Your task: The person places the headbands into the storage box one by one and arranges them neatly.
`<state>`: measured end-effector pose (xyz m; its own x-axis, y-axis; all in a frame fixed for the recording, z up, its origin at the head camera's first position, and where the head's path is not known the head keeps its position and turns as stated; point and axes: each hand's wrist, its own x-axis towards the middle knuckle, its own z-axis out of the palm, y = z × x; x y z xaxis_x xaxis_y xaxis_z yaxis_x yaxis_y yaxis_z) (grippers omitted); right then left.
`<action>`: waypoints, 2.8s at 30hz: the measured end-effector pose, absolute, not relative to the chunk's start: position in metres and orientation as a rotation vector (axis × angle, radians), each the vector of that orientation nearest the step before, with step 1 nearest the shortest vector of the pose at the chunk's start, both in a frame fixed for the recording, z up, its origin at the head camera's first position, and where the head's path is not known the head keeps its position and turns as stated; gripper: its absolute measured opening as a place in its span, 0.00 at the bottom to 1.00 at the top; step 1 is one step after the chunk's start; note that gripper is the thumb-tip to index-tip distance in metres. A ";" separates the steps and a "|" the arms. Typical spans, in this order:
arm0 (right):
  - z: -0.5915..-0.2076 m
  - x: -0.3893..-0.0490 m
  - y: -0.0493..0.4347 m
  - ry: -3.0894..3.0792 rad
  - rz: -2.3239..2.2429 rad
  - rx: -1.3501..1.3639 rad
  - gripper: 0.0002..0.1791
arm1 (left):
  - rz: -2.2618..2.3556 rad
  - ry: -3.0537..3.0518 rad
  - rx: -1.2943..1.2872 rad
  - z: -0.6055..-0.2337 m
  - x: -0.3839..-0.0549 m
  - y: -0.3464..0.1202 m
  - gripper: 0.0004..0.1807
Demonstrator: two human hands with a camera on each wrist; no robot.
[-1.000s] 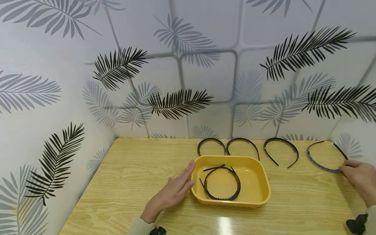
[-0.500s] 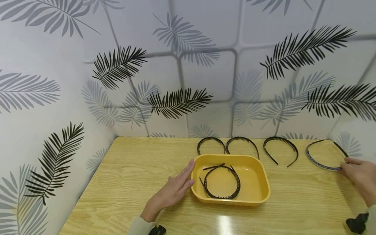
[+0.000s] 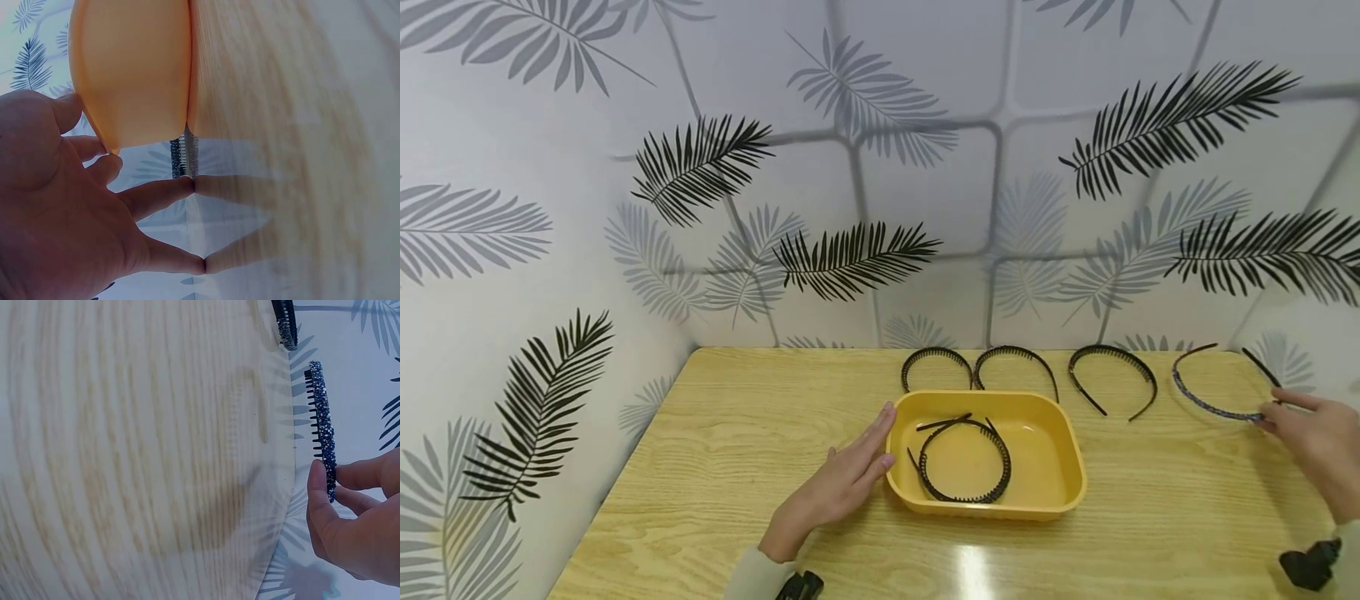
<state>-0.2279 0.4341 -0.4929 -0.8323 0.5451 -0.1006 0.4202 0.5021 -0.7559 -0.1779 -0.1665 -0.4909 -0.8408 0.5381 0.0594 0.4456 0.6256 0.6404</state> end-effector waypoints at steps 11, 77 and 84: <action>-0.480 -0.220 0.421 -2.583 1.296 -0.747 0.28 | 1.009 2.715 0.811 -0.492 -0.178 -0.166 0.34; -0.458 -0.176 0.335 -1.693 2.431 0.052 0.24 | 1.022 2.703 0.823 -0.490 -0.178 -0.167 0.35; -0.456 -0.174 0.320 -1.714 2.423 0.070 0.23 | 1.029 2.700 0.824 -0.489 -0.177 -0.167 0.35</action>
<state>-0.1737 0.3202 -0.4562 -0.9840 0.1134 0.1376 -0.1675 -0.3234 -0.9313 -0.1771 -0.1670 -0.4894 -0.8410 0.5372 0.0641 0.4434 0.6167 0.6504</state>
